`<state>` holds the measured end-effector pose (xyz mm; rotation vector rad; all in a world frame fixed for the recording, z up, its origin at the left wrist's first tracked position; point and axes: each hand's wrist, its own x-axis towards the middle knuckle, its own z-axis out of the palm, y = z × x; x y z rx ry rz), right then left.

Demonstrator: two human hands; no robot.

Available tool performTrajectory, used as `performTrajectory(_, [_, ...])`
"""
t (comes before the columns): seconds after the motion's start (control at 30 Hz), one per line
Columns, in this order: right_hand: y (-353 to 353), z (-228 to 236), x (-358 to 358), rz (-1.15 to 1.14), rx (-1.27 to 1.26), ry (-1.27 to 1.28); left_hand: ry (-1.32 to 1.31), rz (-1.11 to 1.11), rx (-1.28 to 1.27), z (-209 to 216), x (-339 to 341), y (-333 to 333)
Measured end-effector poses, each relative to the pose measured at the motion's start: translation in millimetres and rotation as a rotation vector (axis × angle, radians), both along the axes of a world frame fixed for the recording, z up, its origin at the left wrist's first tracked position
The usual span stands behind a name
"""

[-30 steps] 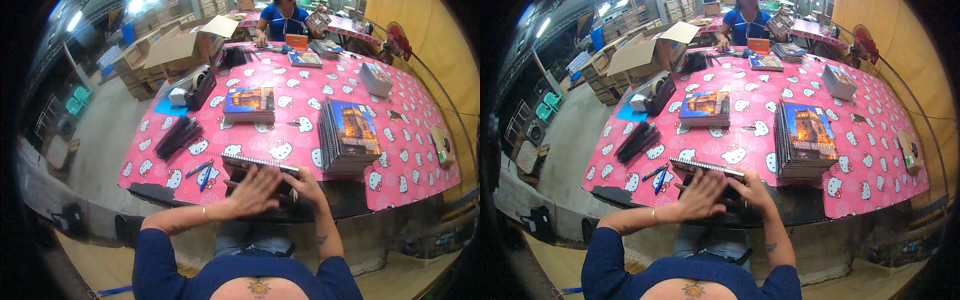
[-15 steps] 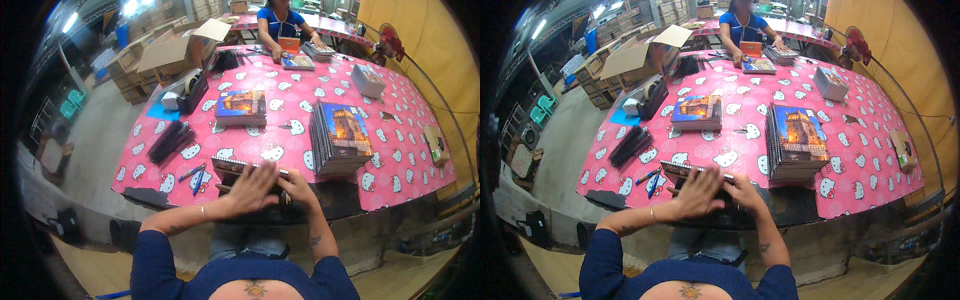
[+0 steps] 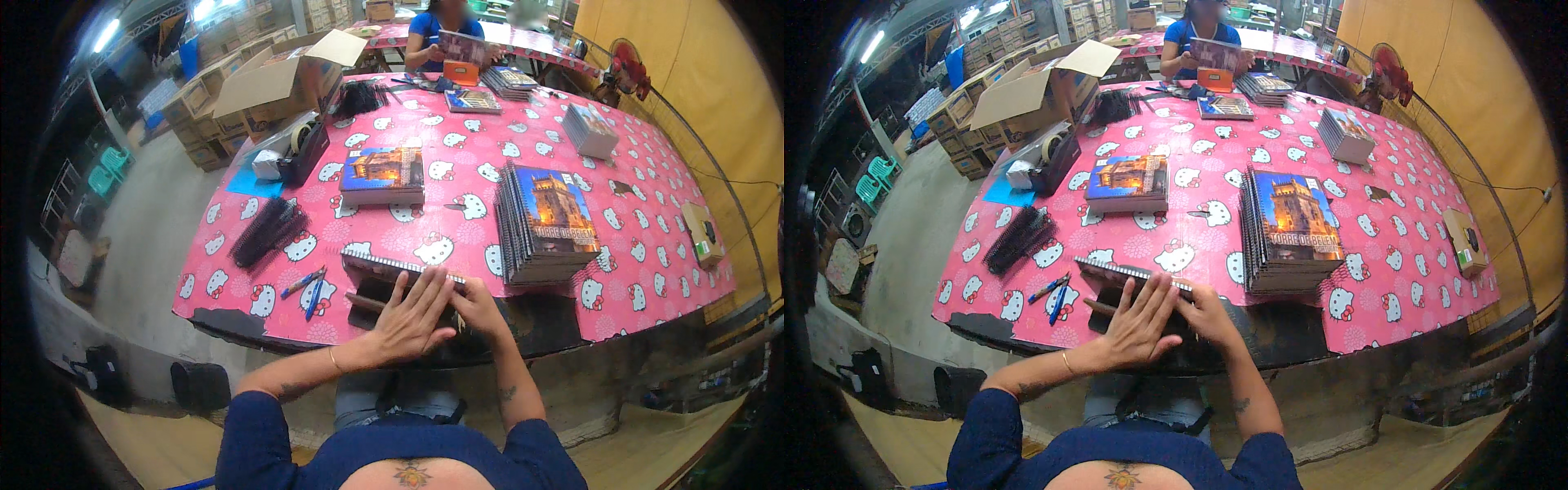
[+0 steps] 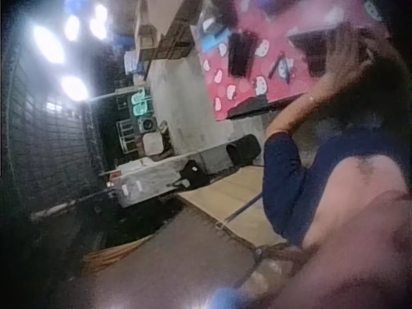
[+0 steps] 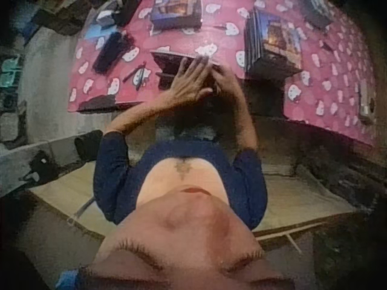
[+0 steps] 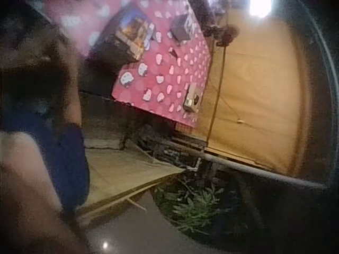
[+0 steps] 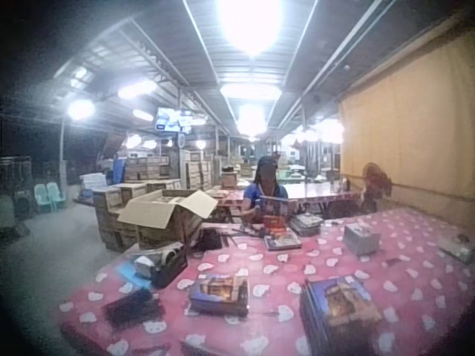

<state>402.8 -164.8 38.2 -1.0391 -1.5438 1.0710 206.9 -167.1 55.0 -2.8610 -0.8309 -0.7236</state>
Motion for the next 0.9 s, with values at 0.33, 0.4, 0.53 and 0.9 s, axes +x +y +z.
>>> performTrajectory(0.33, [-85,19,-70,-0.263,0.523,-0.487,-0.962,-0.142,-1.441,-19,-48,-1])
performTrajectory(0.4, [-64,0,-81,-0.371,0.803,-0.68,-0.901,0.079,-1.034,-22,-74,26])
performTrajectory(0.53, [-31,10,-112,-0.466,0.752,-0.923,-0.132,0.731,-0.211,-53,-153,39])
performTrajectory(0.9, [41,63,-117,-0.364,0.657,-0.83,-1.146,0.387,-1.337,21,-127,-3])
